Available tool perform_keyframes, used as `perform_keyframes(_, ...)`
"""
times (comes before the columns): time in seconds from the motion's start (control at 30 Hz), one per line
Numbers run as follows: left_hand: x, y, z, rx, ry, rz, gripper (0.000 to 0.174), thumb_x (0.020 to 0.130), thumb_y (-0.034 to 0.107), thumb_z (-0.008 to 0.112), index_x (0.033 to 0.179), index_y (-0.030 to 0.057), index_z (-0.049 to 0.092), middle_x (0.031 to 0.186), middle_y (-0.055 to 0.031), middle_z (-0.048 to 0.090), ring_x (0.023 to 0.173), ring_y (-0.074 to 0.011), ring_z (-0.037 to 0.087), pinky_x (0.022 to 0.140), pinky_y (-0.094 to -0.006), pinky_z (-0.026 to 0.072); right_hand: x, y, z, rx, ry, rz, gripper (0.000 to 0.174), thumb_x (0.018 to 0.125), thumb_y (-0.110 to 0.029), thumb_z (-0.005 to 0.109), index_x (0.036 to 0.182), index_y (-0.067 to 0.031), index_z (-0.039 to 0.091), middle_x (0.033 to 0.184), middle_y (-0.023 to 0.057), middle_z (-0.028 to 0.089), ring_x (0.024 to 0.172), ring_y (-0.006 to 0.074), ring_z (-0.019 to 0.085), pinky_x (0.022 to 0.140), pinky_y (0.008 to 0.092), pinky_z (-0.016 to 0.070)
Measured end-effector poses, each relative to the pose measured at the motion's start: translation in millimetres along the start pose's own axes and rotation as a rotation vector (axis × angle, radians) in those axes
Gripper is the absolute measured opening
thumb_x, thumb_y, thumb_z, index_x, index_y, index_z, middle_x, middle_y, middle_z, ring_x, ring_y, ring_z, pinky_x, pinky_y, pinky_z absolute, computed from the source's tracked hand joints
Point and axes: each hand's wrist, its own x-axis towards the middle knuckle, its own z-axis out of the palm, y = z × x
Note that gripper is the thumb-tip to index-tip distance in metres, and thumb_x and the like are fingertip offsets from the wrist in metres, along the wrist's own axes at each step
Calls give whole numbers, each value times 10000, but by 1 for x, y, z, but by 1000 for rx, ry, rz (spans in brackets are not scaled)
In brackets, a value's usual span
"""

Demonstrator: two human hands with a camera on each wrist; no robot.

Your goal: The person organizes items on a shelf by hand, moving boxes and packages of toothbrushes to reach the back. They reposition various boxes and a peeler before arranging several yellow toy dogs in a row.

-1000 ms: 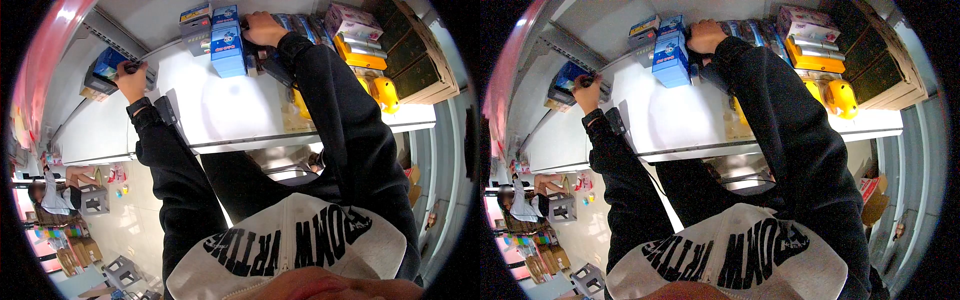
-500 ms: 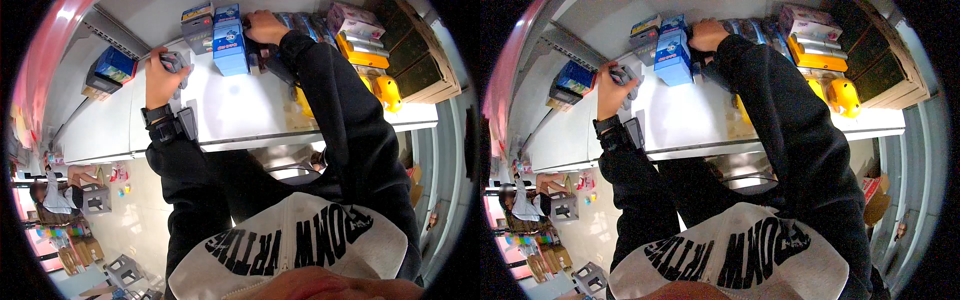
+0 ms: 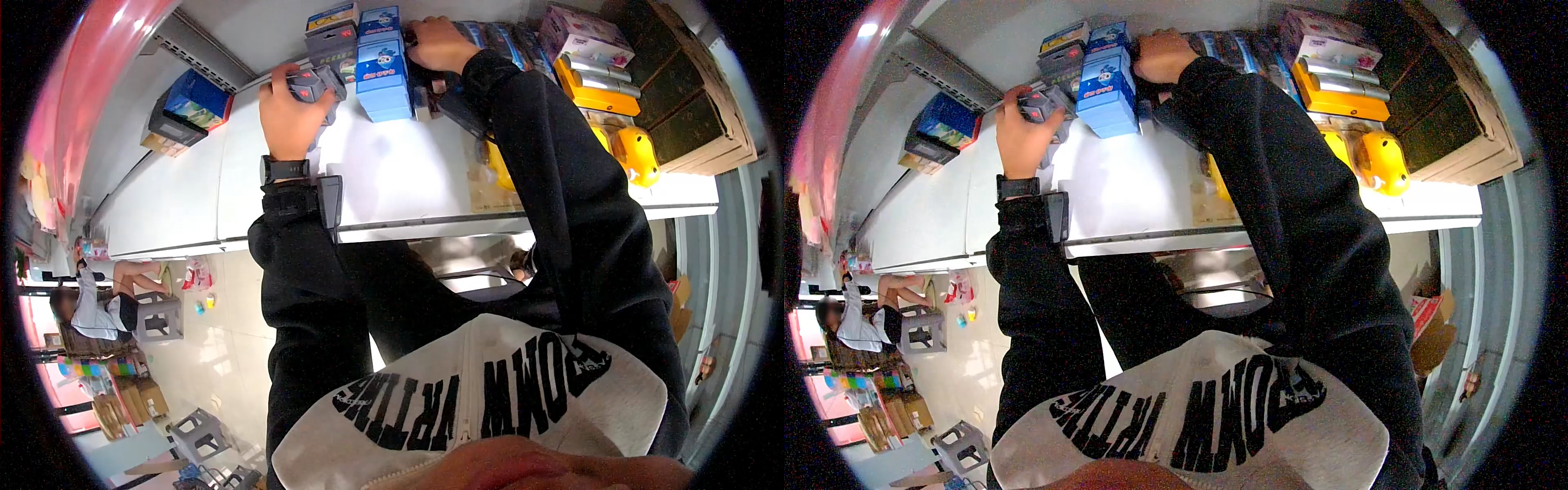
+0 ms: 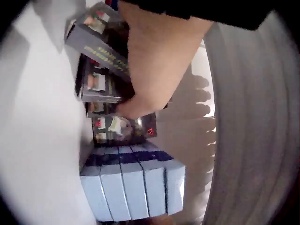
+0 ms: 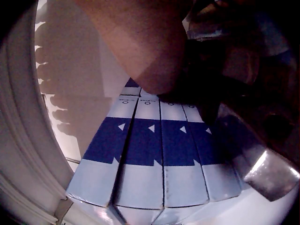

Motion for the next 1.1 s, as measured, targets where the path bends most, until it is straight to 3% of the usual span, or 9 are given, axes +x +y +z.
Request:
perform_keyframes(0.13, -3, 13, 9, 76, 97, -22, 625, 642, 353, 821, 1159, 97, 582, 1072, -202, 603, 974, -382, 600, 839, -429, 495, -3, -4, -6, -43, -35, 19, 477, 790, -263, 595, 1195, -11, 595, 1078, 230, 642, 1054, 395, 578, 943, 470, 425)
perform_keyframes(0.4, -1, 26, 27, 145, 171, -32, 692, 604, 395, 828, 1180, 112, 571, 986, -205, 611, 913, -388, 615, 785, -444, 513, -9, -10, -20, -94, -37, -34, 373, 795, -264, 596, 1051, 4, 636, 1057, 249, 631, 1003, 398, 593, 893, 472, 448)
perform_keyframes(0.53, 0, 30, 26, 88, 147, -85, 802, 605, 416, 836, 1227, 24, 516, 1037, -237, 612, 957, -408, 615, 806, -449, 516, -2, 1, -5, -141, -43, -104, 363, 797, -266, 601, 999, 33, 641, 1071, 256, 618, 996, 418, 580, 885, 479, 453)
perform_keyframes(0.63, 1, 30, 27, 53, 122, -135, 867, 600, 424, 841, 1247, -27, 480, 1067, -252, 610, 979, -415, 613, 821, -449, 515, -3, -2, -9, -165, -49, -136, 391, 805, -273, 600, 1036, 41, 627, 1084, 263, 611, 1020, 441, 559, 903, 490, 445)
perform_keyframes(0.67, 1, 31, 25, 51, 112, -151, 879, 598, 425, 842, 1251, -35, 473, 1073, -254, 610, 978, -415, 613, 825, -448, 515, -7, -8, -10, -44, -4, 37, 420, 813, -279, 597, 1093, 34, 612, 1092, 263, 607, 1041, 440, 549, 920, 490, 439)
perform_keyframes(0.77, 1, 28, 27, 74, 96, -166, 900, 592, 431, 847, 1256, -39, 463, 1070, -251, 613, 967, -413, 618, 825, -446, 516, -13, -19, -34, -46, -113, 20, 452, 817, -283, 591, 1135, 38, 595, 1098, 263, 607, 1036, 441, 551, 931, 489, 433)
perform_keyframes(0.97, 1, 30, 30, 119, 114, -168, 909, 582, 438, 853, 1252, -30, 457, 1038, -243, 621, 948, -405, 626, 820, -448, 517, -2, 5, 2, -122, -15, -116, 439, 812, -274, 595, 1113, 46, 605, 1085, 262, 615, 1029, 432, 559, 926, 477, 436)
perform_keyframes(1.1, 1, 31, 28, 80, 108, -157, 904, 580, 433, 854, 1252, -28, 462, 1031, -245, 627, 948, -408, 628, 813, -447, 521, -10, -8, -15, -108, -13, -60, 415, 808, -265, 597, 1078, 50, 613, 1040, 259, 624, 1007, 417, 574, 916, 475, 438)
